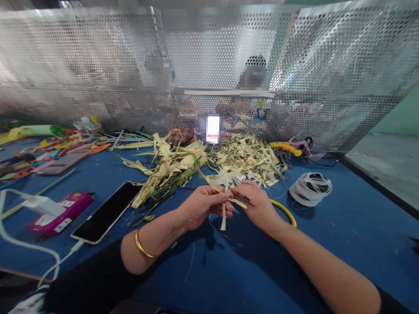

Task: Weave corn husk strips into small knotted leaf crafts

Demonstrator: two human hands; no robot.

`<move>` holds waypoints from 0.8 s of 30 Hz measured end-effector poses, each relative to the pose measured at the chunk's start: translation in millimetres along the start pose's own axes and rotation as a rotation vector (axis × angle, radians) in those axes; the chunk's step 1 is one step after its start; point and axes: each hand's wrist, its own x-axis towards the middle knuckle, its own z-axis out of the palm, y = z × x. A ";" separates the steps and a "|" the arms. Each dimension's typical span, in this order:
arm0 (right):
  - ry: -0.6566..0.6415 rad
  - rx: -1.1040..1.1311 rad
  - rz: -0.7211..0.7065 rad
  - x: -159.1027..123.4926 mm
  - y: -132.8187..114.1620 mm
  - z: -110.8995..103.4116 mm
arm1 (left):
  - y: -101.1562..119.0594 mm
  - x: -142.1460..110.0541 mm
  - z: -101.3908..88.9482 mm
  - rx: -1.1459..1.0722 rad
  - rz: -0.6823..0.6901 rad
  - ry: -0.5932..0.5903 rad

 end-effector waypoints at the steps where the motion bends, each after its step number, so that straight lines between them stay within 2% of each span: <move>1: 0.001 0.013 0.006 -0.2 0.2 0.3 | -0.4 0.2 0.5 -0.013 0.003 -0.001; 4: 0.020 0.045 0.081 -1.5 0.5 2.0 | -1.6 0.4 1.8 -0.043 0.021 -0.021; 8: 0.021 0.101 0.199 -2.7 1.2 2.2 | -2.6 0.6 3.3 0.023 0.040 -0.010; 12: -0.036 0.178 0.126 0.5 -1.2 -8.6 | -3.1 3.0 4.0 0.047 0.087 0.118; 15: -0.082 0.265 0.215 3.6 -5.4 -15.9 | -4.4 5.2 3.4 0.057 0.118 0.211; 19: -0.001 0.173 0.337 3.3 -7.1 -12.7 | -3.2 5.0 1.0 0.134 0.083 0.166; 24: 0.038 0.115 0.274 1.2 -5.3 -9.8 | 8.2 1.5 -7.3 -0.022 -0.065 0.116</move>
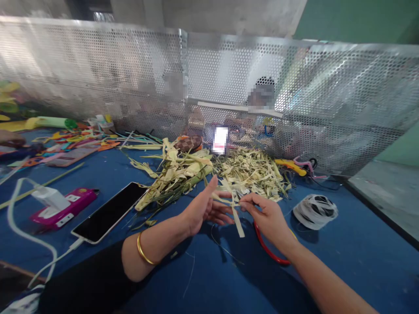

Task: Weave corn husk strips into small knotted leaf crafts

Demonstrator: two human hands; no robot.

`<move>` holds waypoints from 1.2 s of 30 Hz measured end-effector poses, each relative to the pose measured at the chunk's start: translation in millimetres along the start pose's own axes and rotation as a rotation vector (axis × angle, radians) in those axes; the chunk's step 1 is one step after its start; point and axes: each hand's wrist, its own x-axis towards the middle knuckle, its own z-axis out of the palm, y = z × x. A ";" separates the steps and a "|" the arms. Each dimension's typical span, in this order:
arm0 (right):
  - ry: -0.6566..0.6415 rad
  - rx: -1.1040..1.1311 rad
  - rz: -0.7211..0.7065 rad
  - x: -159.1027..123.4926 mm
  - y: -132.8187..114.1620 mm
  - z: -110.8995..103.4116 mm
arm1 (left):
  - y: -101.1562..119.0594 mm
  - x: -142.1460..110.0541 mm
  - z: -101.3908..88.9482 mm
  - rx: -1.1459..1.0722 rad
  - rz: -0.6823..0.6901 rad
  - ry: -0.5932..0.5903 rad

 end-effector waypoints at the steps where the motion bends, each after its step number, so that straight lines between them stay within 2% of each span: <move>1: -0.004 -0.015 -0.022 0.0 -0.1 -0.6 | 1.9 -0.1 -1.7 -0.026 -0.034 -0.015; 4: -0.009 -0.069 -0.073 0.4 -0.7 -2.1 | 3.5 0.9 -4.8 -0.021 -0.110 -0.089; 9: 0.014 -0.150 -0.107 0.1 -0.3 -1.6 | 0.3 2.7 -5.1 -0.059 -0.150 -0.181; 12: 0.018 -0.195 -0.174 -0.4 -0.8 -1.1 | 0.5 2.0 -4.3 -0.046 -0.166 -0.157; 16: -0.011 -0.243 -0.249 -0.4 -0.7 -0.7 | -2.9 2.0 -2.8 0.062 -0.138 -0.063; 23: 0.028 -0.100 -0.015 0.8 6.2 1.9 | -9.8 5.0 1.5 0.142 0.010 -0.029; 27: 0.029 -0.094 -0.012 -0.7 8.2 5.8 | -9.0 3.3 4.2 0.212 0.042 0.038; 31: -0.016 -0.132 -0.118 0.2 8.6 5.4 | -9.8 2.0 6.6 0.332 0.085 0.097; 33: -0.023 -0.108 -0.147 1.4 7.6 4.7 | -11.4 1.3 8.3 0.397 0.085 0.083; 36: -0.035 -0.028 -0.066 1.7 2.6 6.0 | -15.6 -0.1 11.8 0.493 0.056 0.016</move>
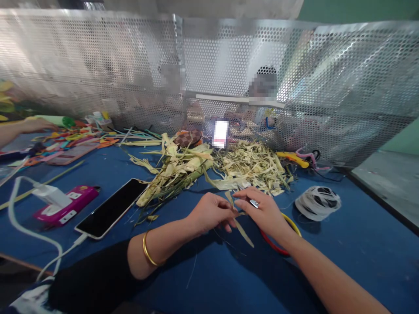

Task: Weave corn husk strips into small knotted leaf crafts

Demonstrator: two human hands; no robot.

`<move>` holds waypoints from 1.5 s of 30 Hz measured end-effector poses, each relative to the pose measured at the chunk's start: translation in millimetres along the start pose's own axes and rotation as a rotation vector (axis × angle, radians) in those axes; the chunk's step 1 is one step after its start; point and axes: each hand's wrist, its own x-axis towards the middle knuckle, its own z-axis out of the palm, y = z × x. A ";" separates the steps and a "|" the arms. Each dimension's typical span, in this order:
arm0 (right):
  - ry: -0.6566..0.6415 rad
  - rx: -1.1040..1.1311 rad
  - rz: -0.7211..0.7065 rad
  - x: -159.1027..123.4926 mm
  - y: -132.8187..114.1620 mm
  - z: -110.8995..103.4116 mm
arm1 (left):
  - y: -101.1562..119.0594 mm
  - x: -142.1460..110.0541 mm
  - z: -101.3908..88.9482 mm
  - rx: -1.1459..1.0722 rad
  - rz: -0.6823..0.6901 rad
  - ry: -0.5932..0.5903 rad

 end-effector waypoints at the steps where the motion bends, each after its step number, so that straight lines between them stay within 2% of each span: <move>1: -0.026 0.029 0.036 -0.4 -2.7 0.9 | -0.7 -0.7 2.0 0.035 -0.009 -0.025; 4: -0.055 0.063 0.063 -3.0 -11.8 3.0 | -1.6 -2.9 6.9 0.126 -0.037 -0.060; 9: 0.128 -0.136 -0.115 -9.9 -17.8 0.8 | 0.5 -2.9 6.2 0.142 -0.042 0.037; 14: 0.267 -0.464 -0.277 -16.5 -19.9 3.5 | 0.1 0.5 2.8 -0.130 -0.073 0.125; 19: 0.300 -0.610 -0.385 -19.9 -29.4 11.8 | -1.1 0.7 4.8 -0.280 -0.061 0.206; 25: 0.326 -0.752 -0.542 -24.7 -28.9 21.1 | -2.7 1.0 7.2 -0.416 -0.099 0.181; 33: 0.391 -0.762 -0.496 -23.0 -30.6 18.0 | 3.9 -0.7 1.9 -0.554 -0.131 0.079; 36: 0.368 -0.746 -0.481 -23.4 -30.1 16.0 | 6.7 -2.3 -0.2 -0.573 -0.132 0.057; 43: 0.314 -0.728 -0.452 -25.3 -28.7 17.8 | 2.5 -0.6 0.7 -0.567 -0.073 0.067; 45: 0.287 -0.737 -0.513 -25.1 -29.2 19.3 | 0.3 0.5 0.9 -0.571 -0.059 0.095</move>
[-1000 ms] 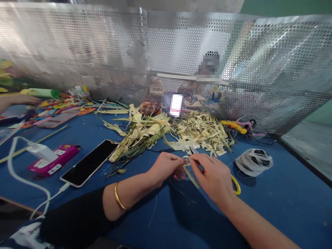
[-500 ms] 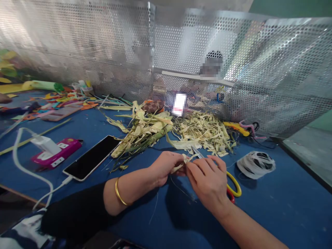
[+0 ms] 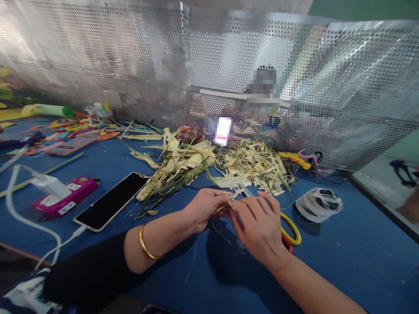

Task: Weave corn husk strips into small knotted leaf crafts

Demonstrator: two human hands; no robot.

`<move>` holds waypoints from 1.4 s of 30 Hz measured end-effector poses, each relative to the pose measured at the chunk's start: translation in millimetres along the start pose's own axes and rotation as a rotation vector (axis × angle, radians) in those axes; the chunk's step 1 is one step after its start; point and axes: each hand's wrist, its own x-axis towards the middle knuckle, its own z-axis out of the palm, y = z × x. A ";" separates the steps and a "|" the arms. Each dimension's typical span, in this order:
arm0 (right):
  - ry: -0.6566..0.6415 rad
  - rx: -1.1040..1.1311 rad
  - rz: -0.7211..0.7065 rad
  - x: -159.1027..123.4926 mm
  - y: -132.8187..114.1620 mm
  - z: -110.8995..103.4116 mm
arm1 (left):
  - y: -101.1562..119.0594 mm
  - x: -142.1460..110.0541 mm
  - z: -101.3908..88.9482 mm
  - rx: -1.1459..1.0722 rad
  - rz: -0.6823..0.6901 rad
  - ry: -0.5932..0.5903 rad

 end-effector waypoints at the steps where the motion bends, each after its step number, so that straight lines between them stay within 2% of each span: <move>1: -0.009 -0.003 -0.064 0.1 -0.7 0.6 | -0.8 0.4 -0.5 0.002 0.009 0.013; 4: -0.054 -0.048 -0.267 -0.4 -2.4 3.6 | -2.4 0.3 -1.6 0.008 0.011 0.018; 6: -0.066 -0.097 -0.338 -0.7 -3.3 5.9 | -3.0 -0.8 -1.4 0.007 0.011 0.003; 9: -0.066 -0.125 -0.369 -0.5 -4.3 8.2 | -3.8 -2.2 -0.1 0.007 0.019 0.000; 12: -0.067 -0.079 -0.315 0.6 -4.8 8.7 | -5.1 -1.6 0.6 0.029 0.004 -0.013; 15: -0.038 0.029 -0.171 1.4 -3.8 8.3 | -5.4 0.0 -0.1 0.033 -0.001 0.008; 18: 0.019 0.220 0.150 1.6 -0.3 8.2 | -3.2 0.9 -1.1 0.039 0.027 0.066; 21: 0.009 0.456 0.469 1.2 4.6 9.2 | 0.6 1.2 -1.2 0.070 0.023 0.108; 24: -0.026 0.600 0.564 0.7 8.6 10.4 | 3.2 1.6 -1.0 0.110 0.023 0.126; 27: -0.052 0.523 0.441 0.7 9.9 8.8 | 3.4 2.4 -1.3 0.116 0.040 0.142; 32: -0.002 0.130 0.005 1.0 6.4 2.5 | -1.3 3.3 -1.2 0.071 0.109 0.141; 34: -0.009 0.101 -0.069 0.3 4.9 2.4 | -3.6 2.8 0.1 0.068 0.133 0.129; 36: -0.008 0.169 0.013 -0.8 4.8 4.5 | -4.8 1.6 1.9 0.084 0.135 0.125; 42: -0.046 0.622 0.560 -0.4 9.5 13.1 | -2.6 -0.8 4.3 0.145 0.090 0.094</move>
